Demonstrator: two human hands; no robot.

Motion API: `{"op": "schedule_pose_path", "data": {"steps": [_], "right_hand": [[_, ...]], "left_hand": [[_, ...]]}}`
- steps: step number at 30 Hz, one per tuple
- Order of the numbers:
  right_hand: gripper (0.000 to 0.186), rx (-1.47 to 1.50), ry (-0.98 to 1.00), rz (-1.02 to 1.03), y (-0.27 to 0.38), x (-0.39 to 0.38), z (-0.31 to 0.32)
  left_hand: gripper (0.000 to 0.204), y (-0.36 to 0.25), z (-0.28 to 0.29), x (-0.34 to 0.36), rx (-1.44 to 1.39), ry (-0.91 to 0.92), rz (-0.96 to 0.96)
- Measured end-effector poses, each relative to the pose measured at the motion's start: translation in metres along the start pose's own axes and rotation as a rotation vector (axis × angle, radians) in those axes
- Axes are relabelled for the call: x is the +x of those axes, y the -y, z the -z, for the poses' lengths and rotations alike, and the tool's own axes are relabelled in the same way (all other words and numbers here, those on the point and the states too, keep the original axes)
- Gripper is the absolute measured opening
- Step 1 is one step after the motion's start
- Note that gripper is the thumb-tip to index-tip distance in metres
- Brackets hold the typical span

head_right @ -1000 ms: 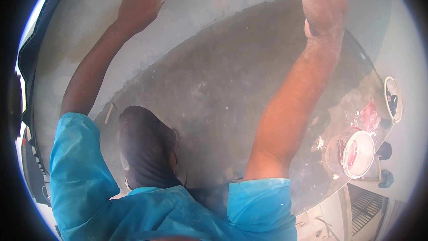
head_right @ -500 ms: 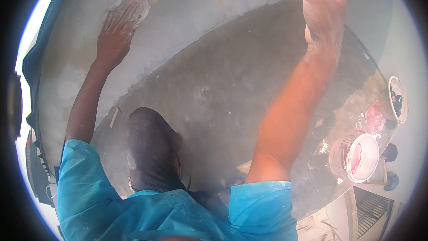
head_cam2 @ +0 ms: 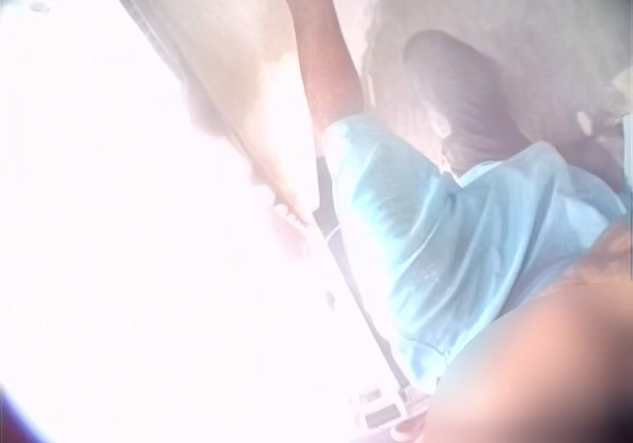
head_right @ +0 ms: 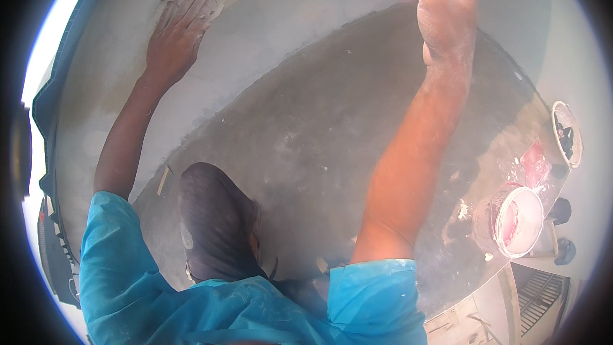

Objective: The person kneels on a concrete floor and uses a white sponge to rub and smooth a curved concrete surface. They repeatedly apply the sponge to the surface, occasionally pausing to adjust their grip or reposition the sponge.

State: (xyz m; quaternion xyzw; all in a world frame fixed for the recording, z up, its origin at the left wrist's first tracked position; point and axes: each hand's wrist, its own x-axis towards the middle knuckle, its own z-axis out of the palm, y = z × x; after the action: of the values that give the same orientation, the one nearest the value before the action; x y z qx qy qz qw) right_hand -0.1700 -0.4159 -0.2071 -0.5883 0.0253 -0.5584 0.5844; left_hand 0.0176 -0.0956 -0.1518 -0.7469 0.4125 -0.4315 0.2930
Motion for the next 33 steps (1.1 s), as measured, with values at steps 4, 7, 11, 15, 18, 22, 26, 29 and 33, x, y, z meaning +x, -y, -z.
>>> {"op": "schedule_pose_path", "data": {"steps": [4, 7, 11, 15, 18, 22, 26, 29, 33], "right_hand": [[0.030, 0.011, 0.010, -0.010, 0.011, -0.002, -0.003], [0.030, -0.012, 0.043, -0.012, -0.002, -0.009, -0.004], [0.030, -0.032, -0.039, -0.042, -0.001, -0.001, 0.010], [0.030, -0.052, -0.068, -0.054, 0.010, -0.003, 0.009], [0.030, -0.078, -0.021, -0.034, 0.006, -0.010, 0.001], [0.030, -0.057, -0.024, -0.064, -0.006, -0.009, 0.005], [0.030, -0.017, -0.035, -0.073, -0.008, 0.000, 0.021], [0.030, -0.029, 0.022, -0.023, 0.003, -0.006, -0.009], [0.030, -0.038, 0.091, 0.022, 0.019, -0.011, -0.020]], "left_hand": [[0.043, -0.028, -0.006, 0.100, -0.091, -0.222, -0.145], [0.039, -0.036, -0.011, 0.061, -0.100, -0.061, -0.024], [0.030, 0.000, -0.009, -0.006, -0.002, -0.142, 0.026], [0.037, -0.028, -0.004, 0.085, -0.020, -0.178, -0.047], [0.043, -0.035, -0.008, 0.095, -0.113, -0.234, -0.083], [0.041, 0.014, -0.007, -0.031, 0.024, -0.014, 0.063], [0.040, -0.001, -0.007, 0.017, 0.002, -0.083, -0.003], [0.046, -0.028, -0.007, 0.124, -0.119, -0.315, -0.293], [0.041, -0.038, 0.008, 0.123, -0.176, 0.000, -0.101]]}}
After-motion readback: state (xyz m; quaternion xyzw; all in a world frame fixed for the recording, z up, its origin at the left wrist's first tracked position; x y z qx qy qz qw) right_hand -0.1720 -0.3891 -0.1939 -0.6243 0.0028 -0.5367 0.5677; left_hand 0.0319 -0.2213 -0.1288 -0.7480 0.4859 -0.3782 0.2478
